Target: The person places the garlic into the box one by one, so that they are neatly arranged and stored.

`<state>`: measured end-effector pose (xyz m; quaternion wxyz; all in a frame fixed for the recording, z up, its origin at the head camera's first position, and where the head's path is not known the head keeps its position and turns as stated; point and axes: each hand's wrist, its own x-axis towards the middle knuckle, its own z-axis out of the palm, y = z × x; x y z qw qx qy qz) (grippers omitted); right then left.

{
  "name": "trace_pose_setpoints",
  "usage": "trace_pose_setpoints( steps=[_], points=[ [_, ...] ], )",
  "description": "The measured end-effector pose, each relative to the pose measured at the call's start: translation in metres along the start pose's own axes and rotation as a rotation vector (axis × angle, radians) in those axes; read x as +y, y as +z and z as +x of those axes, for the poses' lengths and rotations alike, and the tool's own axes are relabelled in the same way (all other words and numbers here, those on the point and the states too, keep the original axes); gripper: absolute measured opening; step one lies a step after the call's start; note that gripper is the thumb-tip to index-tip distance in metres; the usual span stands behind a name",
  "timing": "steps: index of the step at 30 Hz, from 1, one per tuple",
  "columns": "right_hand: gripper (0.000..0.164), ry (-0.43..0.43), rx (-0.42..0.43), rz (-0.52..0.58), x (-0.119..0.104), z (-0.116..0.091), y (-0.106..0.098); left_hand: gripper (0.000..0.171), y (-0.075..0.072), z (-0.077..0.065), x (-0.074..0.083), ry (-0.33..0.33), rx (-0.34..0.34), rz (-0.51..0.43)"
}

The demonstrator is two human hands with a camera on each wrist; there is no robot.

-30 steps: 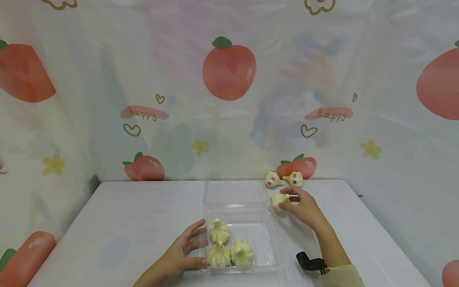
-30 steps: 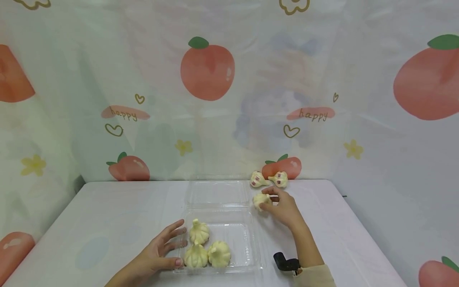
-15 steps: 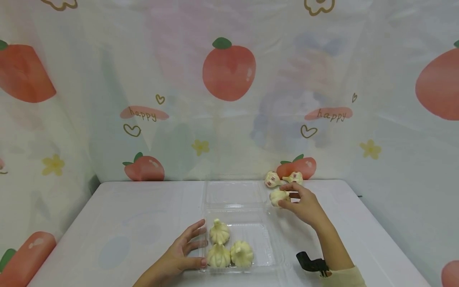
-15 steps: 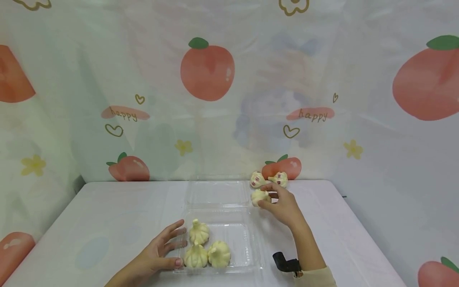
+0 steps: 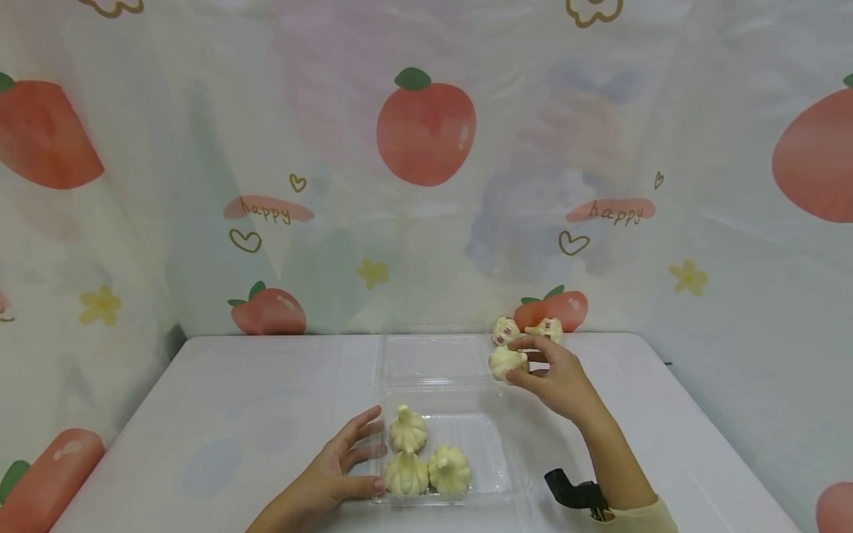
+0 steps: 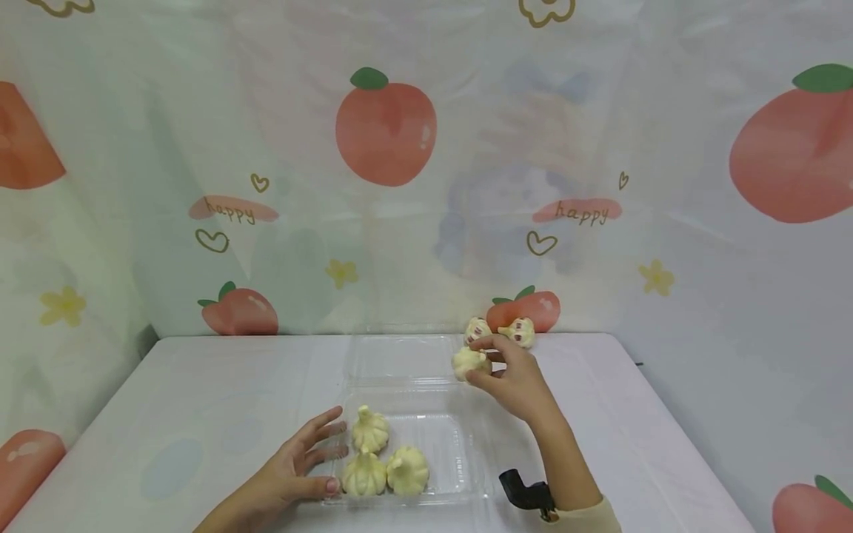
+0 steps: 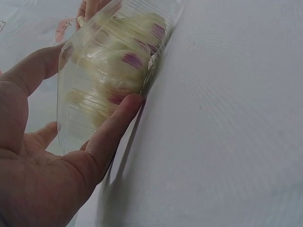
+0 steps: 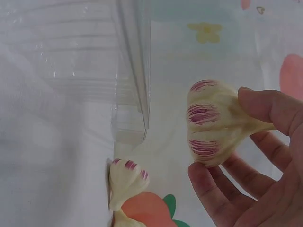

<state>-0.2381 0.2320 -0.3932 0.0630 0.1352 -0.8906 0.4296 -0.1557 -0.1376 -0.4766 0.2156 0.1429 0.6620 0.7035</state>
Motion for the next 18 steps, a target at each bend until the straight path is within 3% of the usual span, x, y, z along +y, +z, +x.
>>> trace_pose_setpoints(
  steps=[18],
  points=[
    [0.038, -0.129, -0.035, 0.055, -0.034, -0.011, 0.015, 0.098, 0.0, 0.0, 0.0, 0.003, 0.003, -0.006]
  ],
)
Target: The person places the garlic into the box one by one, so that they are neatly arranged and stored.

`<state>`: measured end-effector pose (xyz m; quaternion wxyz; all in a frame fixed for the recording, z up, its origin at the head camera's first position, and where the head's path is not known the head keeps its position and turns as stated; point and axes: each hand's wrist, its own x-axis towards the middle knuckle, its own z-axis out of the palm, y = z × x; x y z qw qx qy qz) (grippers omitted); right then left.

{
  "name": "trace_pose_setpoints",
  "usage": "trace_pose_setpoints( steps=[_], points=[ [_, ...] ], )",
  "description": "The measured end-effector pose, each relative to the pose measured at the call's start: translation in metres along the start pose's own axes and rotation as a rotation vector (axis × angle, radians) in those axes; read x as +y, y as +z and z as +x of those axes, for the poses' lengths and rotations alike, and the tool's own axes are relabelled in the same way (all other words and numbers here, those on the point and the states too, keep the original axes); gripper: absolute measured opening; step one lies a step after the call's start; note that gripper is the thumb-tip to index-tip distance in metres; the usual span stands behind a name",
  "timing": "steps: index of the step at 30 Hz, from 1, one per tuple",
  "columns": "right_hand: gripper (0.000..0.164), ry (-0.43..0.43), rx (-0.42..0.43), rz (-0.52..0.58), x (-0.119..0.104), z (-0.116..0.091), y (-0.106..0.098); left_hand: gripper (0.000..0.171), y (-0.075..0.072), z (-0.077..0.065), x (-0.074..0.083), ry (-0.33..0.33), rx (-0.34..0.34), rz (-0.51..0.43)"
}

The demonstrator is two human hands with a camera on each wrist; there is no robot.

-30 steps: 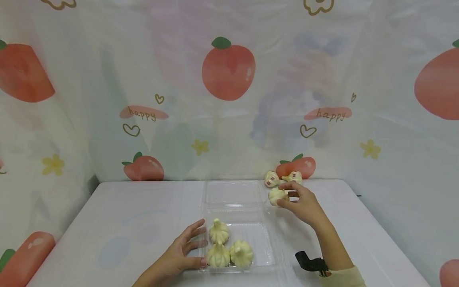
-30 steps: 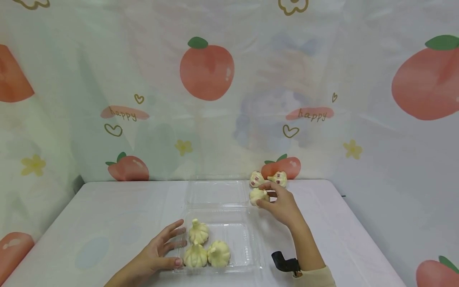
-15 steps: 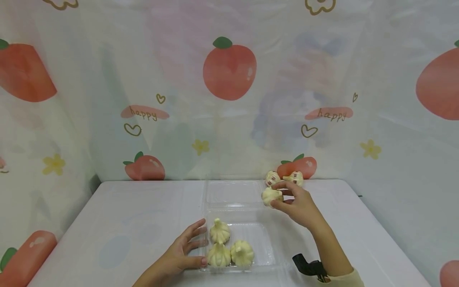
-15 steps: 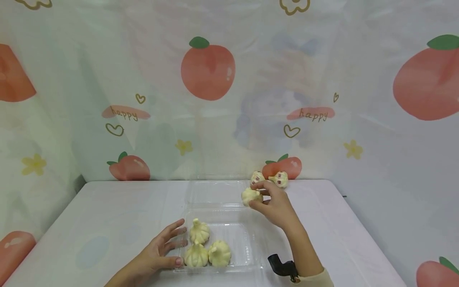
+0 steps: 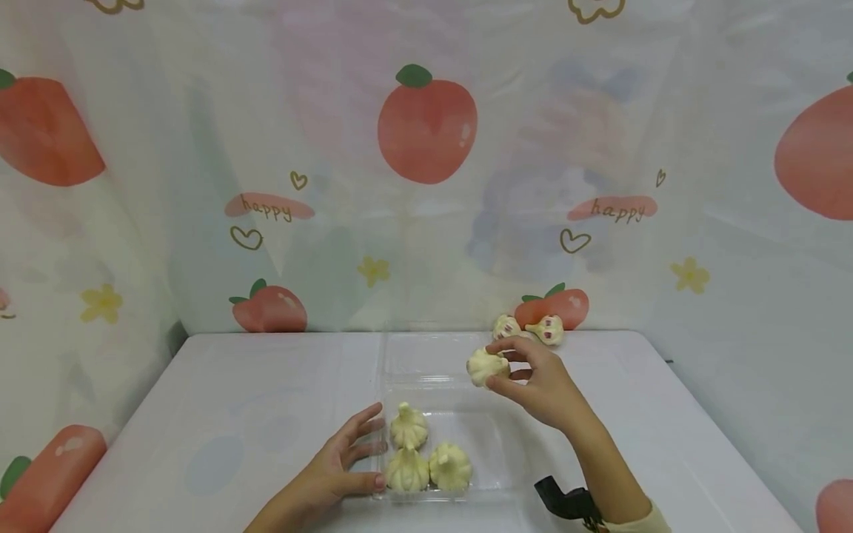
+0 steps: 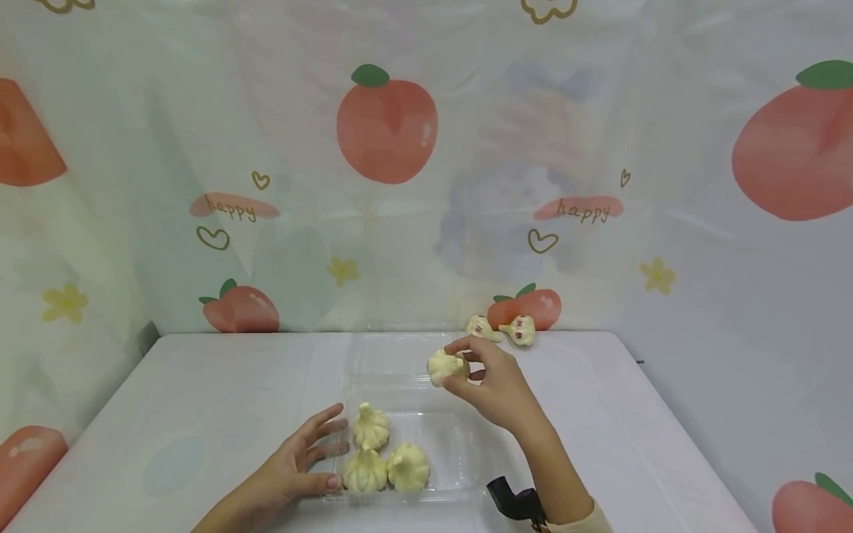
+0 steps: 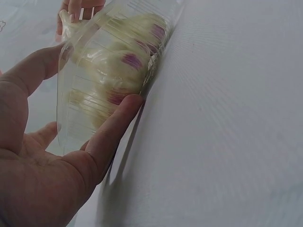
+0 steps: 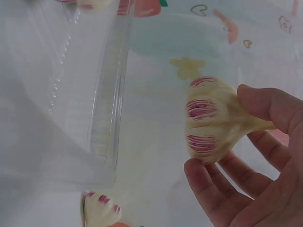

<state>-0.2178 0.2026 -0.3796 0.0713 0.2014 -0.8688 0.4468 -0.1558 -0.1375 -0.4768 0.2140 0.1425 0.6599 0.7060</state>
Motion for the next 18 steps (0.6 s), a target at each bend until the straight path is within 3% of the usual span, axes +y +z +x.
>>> trace_pose_setpoints(
  steps=[7, 12, 18],
  points=[
    [0.038, -0.065, -0.037, 0.016, -0.017, -0.004, 0.016, 0.098, -0.001, -0.001, 0.0, 0.02, -0.007, 0.002],
    [0.039, -0.126, -0.073, 0.004, -0.028, -0.009, 0.032, 0.097, 0.0, -0.002, 0.001, 0.0, 0.003, 0.007],
    [0.035, -0.088, -0.112, -0.071, -0.035, -0.014, 0.053, 0.097, -0.001, 0.0, 0.0, -0.008, 0.001, 0.01]
  ],
)
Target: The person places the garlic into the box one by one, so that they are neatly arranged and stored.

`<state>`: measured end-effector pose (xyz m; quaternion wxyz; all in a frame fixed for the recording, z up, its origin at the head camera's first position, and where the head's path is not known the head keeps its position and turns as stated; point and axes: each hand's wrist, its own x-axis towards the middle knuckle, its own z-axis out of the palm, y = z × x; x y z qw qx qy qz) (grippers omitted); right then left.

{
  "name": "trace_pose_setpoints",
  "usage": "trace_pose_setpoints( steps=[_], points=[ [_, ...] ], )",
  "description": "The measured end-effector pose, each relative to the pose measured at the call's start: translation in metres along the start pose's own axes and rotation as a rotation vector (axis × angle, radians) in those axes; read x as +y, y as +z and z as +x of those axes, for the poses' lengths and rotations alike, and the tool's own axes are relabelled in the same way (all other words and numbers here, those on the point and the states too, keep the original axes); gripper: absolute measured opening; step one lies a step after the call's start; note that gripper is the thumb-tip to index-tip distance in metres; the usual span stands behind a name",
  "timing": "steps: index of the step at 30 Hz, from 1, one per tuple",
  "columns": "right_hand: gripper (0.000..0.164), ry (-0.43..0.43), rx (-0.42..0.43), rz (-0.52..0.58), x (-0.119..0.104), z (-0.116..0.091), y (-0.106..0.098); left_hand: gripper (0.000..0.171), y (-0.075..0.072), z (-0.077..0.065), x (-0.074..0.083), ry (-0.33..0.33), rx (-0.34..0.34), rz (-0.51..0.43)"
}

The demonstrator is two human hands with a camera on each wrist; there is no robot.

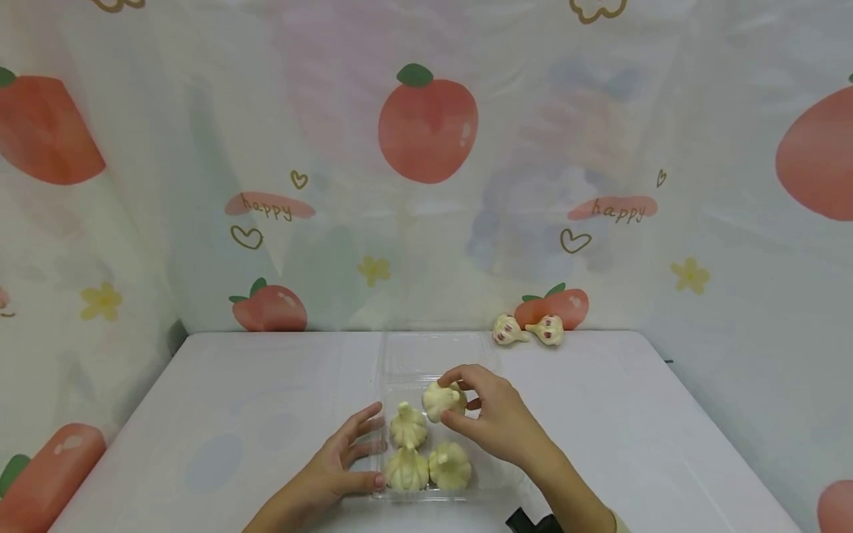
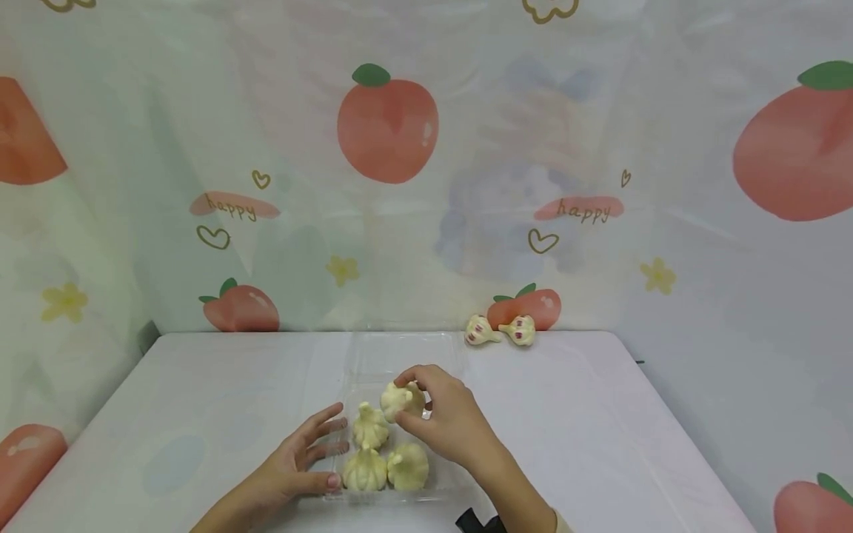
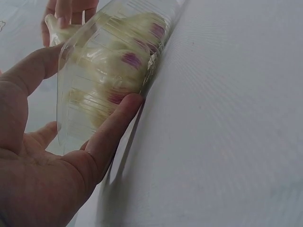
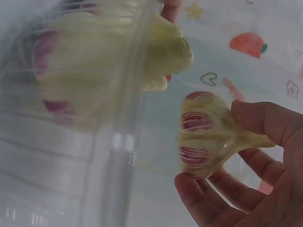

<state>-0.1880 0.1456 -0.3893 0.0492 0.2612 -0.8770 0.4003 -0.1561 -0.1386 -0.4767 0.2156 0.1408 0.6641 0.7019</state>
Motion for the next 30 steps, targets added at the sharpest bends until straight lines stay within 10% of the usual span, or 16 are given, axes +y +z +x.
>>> trace_pose_setpoints(
  steps=[30],
  points=[
    [0.031, 0.108, -0.175, -0.095, 0.035, 0.007, 0.028, 0.096, 0.001, -0.002, 0.004, 0.005, 0.004, 0.004]
  ],
)
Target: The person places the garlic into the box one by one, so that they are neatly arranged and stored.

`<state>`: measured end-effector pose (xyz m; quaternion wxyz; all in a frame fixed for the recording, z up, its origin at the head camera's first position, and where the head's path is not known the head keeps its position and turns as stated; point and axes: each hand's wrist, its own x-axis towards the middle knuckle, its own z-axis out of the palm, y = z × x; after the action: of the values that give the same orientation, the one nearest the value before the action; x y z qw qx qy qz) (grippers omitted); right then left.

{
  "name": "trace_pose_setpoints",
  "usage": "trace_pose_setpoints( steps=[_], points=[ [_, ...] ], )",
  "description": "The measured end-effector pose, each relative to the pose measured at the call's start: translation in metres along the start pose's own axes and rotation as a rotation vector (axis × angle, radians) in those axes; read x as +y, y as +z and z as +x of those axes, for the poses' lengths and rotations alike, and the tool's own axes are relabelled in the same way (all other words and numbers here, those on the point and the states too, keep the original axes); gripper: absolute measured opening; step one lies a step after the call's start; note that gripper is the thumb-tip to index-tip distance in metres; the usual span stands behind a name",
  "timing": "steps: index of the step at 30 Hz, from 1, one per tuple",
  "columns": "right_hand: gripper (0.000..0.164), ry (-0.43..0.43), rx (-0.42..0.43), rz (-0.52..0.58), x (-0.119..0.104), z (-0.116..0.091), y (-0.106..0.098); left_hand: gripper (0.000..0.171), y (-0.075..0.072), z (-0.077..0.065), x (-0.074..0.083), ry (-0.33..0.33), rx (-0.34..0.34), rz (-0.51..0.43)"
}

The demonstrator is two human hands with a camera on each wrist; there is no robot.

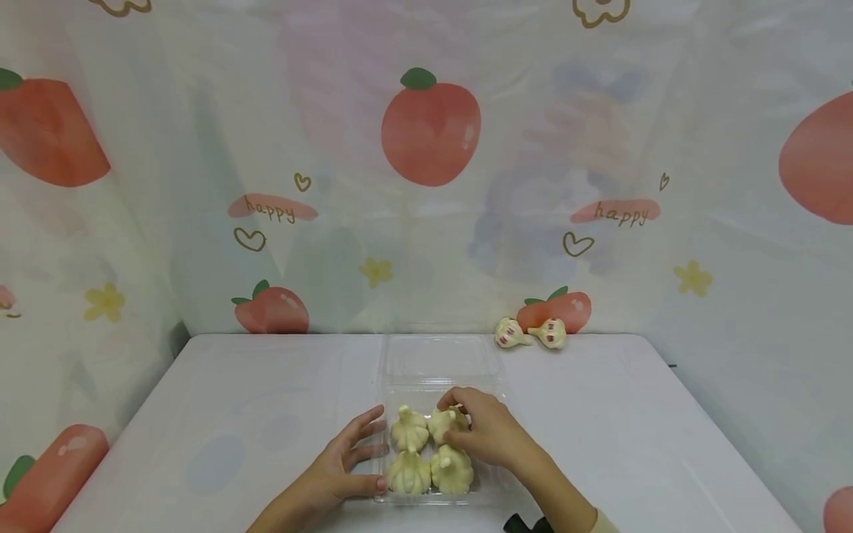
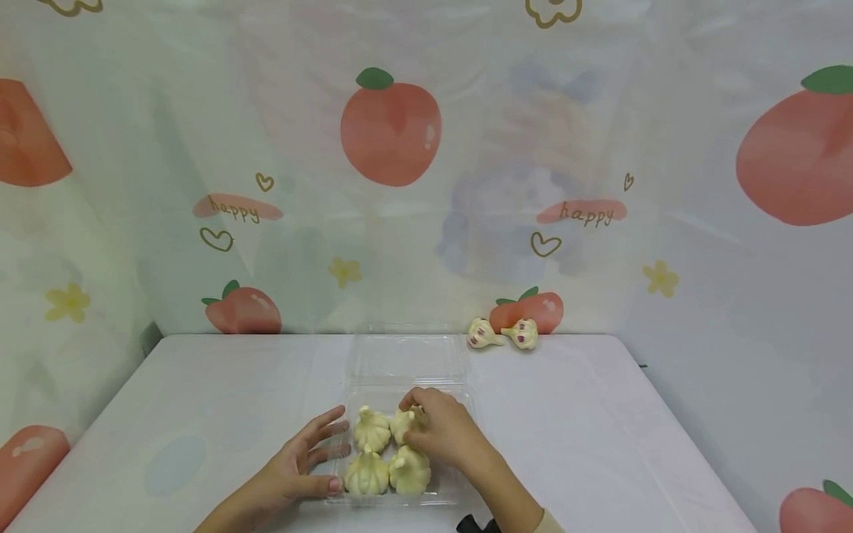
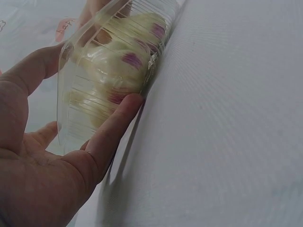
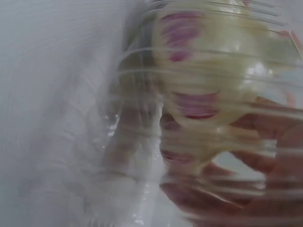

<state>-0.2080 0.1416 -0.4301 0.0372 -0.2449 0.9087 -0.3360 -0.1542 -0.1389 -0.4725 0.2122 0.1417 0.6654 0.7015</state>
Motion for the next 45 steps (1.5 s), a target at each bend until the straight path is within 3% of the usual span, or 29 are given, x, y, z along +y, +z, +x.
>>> trace_pose_setpoints(
  steps=[12, 22, 37, 45],
  points=[
    [0.03, -0.006, -0.037, 0.041, 0.005, 0.001, 0.001, 0.096, 0.0, 0.002, -0.001, -0.001, -0.002, 0.017],
    [0.037, 0.005, -0.043, 0.054, 0.002, -0.001, -0.009, 0.096, 0.0, 0.002, -0.001, 0.002, -0.002, 0.018],
    [0.035, -0.017, 0.055, 0.072, -0.015, -0.013, -0.033, 0.094, -0.001, 0.002, -0.004, -0.007, -0.007, 0.007],
    [0.036, -0.026, 0.106, 0.073, -0.012, -0.016, -0.047, 0.094, 0.0, 0.002, -0.004, -0.012, -0.007, 0.004]
  ],
)
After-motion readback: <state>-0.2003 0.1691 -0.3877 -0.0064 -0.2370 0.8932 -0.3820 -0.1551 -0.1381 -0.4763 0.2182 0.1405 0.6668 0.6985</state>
